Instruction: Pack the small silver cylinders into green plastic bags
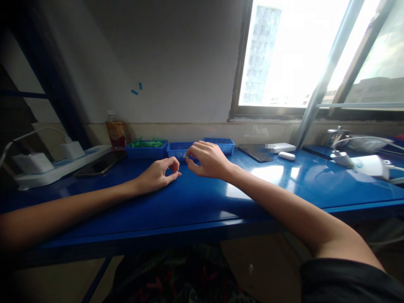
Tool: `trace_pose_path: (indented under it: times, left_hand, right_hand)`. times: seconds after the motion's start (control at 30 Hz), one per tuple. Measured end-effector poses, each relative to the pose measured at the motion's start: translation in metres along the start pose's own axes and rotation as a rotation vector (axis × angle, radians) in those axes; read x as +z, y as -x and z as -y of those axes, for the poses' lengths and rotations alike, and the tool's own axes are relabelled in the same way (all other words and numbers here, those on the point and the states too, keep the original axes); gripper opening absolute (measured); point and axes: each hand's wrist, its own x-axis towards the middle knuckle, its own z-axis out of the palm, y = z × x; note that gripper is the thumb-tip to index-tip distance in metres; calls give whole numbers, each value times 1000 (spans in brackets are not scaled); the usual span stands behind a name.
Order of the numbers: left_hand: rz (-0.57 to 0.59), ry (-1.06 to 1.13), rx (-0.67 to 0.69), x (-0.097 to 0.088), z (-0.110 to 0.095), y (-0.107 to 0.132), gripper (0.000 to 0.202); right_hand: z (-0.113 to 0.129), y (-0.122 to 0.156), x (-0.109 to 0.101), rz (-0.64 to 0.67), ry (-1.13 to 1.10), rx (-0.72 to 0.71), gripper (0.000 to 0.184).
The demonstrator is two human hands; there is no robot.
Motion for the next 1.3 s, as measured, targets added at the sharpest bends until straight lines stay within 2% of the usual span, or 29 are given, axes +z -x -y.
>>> trace_pose_path:
  times: [0.1, 0.2, 0.27, 0.37, 0.43, 0.47, 0.5, 0.53, 0.6, 0.67, 0.73, 0.83, 0.9, 1.13, 1.3]
  left_hand:
    - [59, -50, 67, -1, -1, -1, 3]
    - [86, -75, 98, 0, -1, -1, 2]
    - [96, -89, 104, 0, -1, -2, 2]
    - [121, -137, 134, -1, -2, -2, 3]
    - [136, -184, 172, -2, -5, -2, 4]
    - [140, -209, 194, -3, -7, -1, 4]
    - [142, -234, 216, -5, -8, -1, 4]
    - [144, -255, 239, -6, -10, 0, 5]
    - [150, -284, 278, -7, -13, 1, 7]
    - [155, -287, 291, -8, -13, 1, 9]
    - [154, -256, 269, -6, -11, 1, 7]
    - [142, -184, 204, -3, -6, 0, 3]
    - [142, -155, 175, -1, -4, -1, 1]
    - [176, -195, 146, 0, -3, -2, 9]
    - [183, -229, 140, 0, -5, -3, 16]
  right_hand:
    - [-3, -4, -18, -268, 68, -74, 7]
    - [-8, -7, -34, -478, 121, -119, 6]
    - [-16, -9, -43, -571, 172, -95, 7]
    - [-41, -14, -53, -609, 283, 63, 14]
    - [-64, -15, -54, -531, 377, 226, 19]
    - [-75, -14, -52, -450, 432, 320, 21]
    - [-84, -11, -48, -331, 488, 433, 22]
    - [-92, -6, -42, -145, 516, 535, 25]
    - [-100, 5, -27, 211, 504, 651, 32]
    - [-98, 16, -10, 417, 430, 664, 32]
    - [-90, 23, 5, 530, 307, 552, 29]
    - [-76, 24, 20, 596, 148, 325, 29]
    - [-71, 23, 26, 610, 112, 249, 32]
    - [-73, 26, 28, 582, 24, 229, 22]
    - [-64, 25, 30, 532, -2, 214, 17]
